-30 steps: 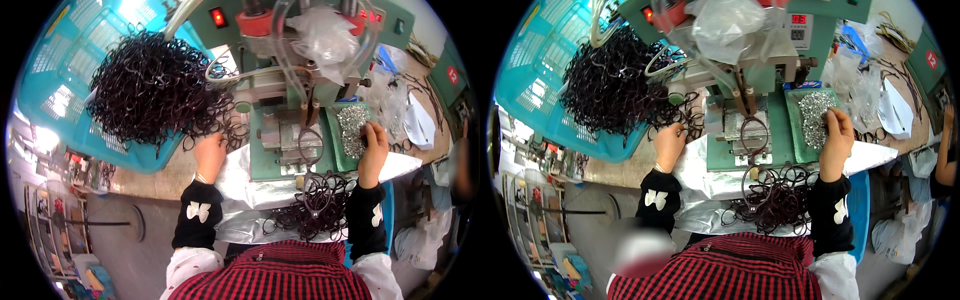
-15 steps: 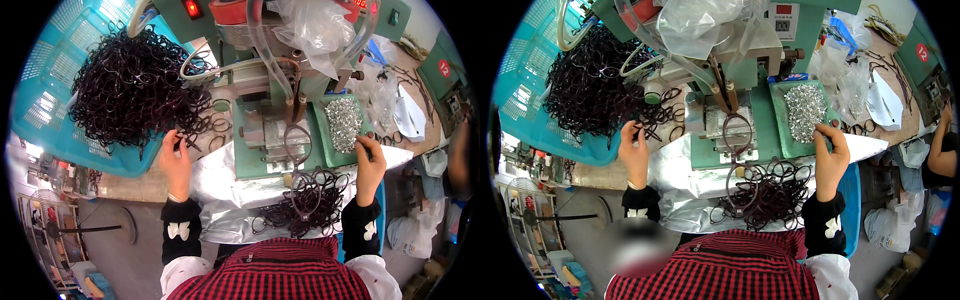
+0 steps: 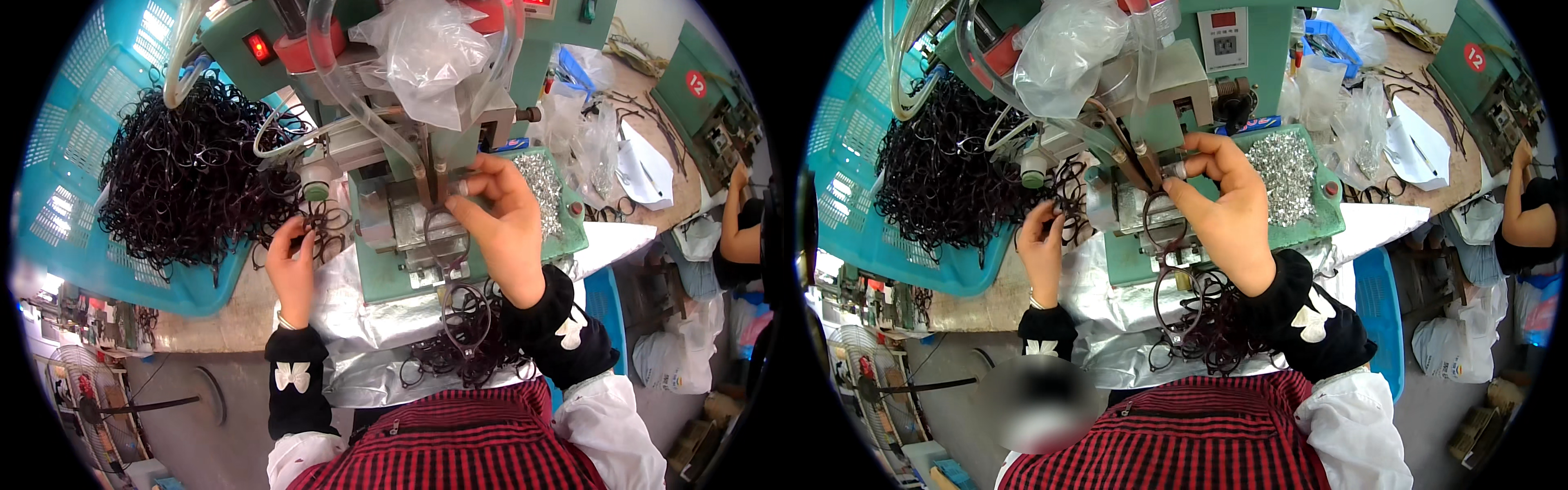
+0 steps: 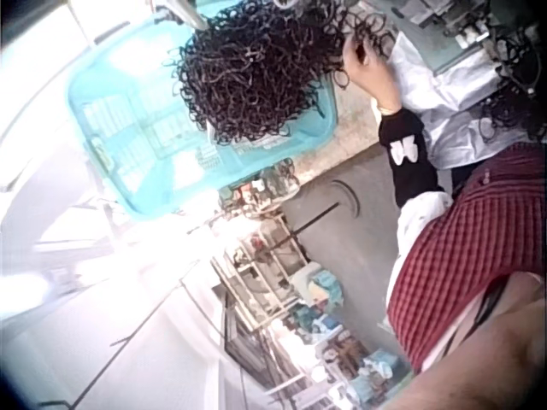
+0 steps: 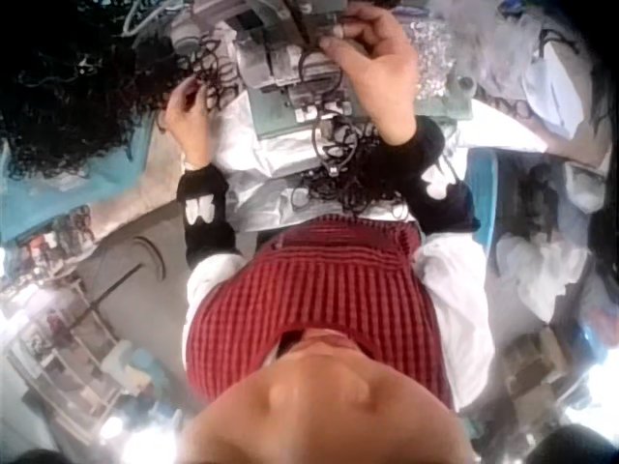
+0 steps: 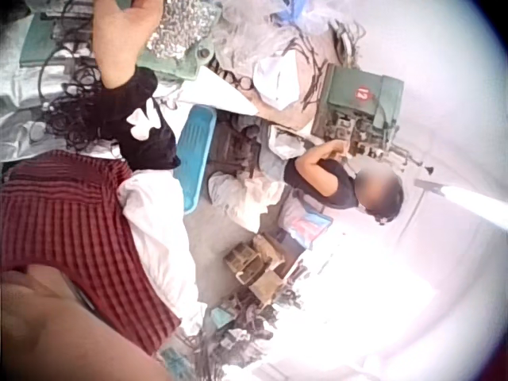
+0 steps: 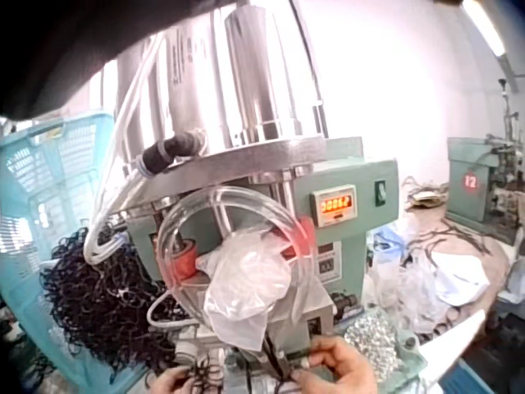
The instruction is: The person repeatedly picks up black eyeglass frames from a basket, places them into a green press machine, and presses down to attach small metal nose pads. After each press, the person removes the frame and places it on the table. The process is repeated continuously throughout the clip.
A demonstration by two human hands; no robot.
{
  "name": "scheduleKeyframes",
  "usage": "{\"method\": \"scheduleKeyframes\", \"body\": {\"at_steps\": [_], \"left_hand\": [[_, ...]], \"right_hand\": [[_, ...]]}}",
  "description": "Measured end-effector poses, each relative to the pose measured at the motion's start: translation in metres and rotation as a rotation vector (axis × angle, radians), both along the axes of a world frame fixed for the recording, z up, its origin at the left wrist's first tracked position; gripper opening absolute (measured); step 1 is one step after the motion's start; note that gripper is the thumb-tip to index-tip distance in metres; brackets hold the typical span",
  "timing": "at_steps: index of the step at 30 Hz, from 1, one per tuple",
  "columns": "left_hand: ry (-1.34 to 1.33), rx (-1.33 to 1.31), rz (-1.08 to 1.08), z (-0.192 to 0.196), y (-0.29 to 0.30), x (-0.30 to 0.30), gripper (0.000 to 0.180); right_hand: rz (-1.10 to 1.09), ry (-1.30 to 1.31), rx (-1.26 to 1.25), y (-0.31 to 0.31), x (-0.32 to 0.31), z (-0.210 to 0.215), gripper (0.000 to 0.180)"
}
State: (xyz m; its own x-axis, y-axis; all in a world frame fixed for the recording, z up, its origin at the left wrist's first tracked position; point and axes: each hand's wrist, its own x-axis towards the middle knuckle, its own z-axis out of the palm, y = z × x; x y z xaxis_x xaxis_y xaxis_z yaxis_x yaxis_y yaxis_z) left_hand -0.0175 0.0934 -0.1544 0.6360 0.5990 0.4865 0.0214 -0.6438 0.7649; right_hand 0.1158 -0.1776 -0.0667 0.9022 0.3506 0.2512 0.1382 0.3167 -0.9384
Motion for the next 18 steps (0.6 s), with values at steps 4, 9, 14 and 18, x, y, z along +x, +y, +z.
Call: {"method": "scheduleKeyframes", "body": {"at_steps": [4, 9, 14, 18], "left_hand": [[0.057, 0.067, 0.123, -0.007, 0.011, 0.008, 0.012], [-0.344, -0.177, 0.145, 0.047, -0.034, -0.006, 0.005], [-0.357, 0.412, -0.451, 0.114, -0.108, -0.028, 0.015], [-0.322, 0.819, -0.651, 0.120, -0.131, 0.006, 0.017]], "right_hand": [[0.046, 0.058, -0.008, 0.001, -0.004, 0.009, 0.048], [0.071, 0.124, 0.087, 0.008, -0.015, 0.023, 0.047], [0.119, 0.001, 0.003, -0.011, -0.027, 0.033, 0.051], [-0.190, -0.653, -0.632, -0.044, 0.021, 0.004, 0.026]]}}
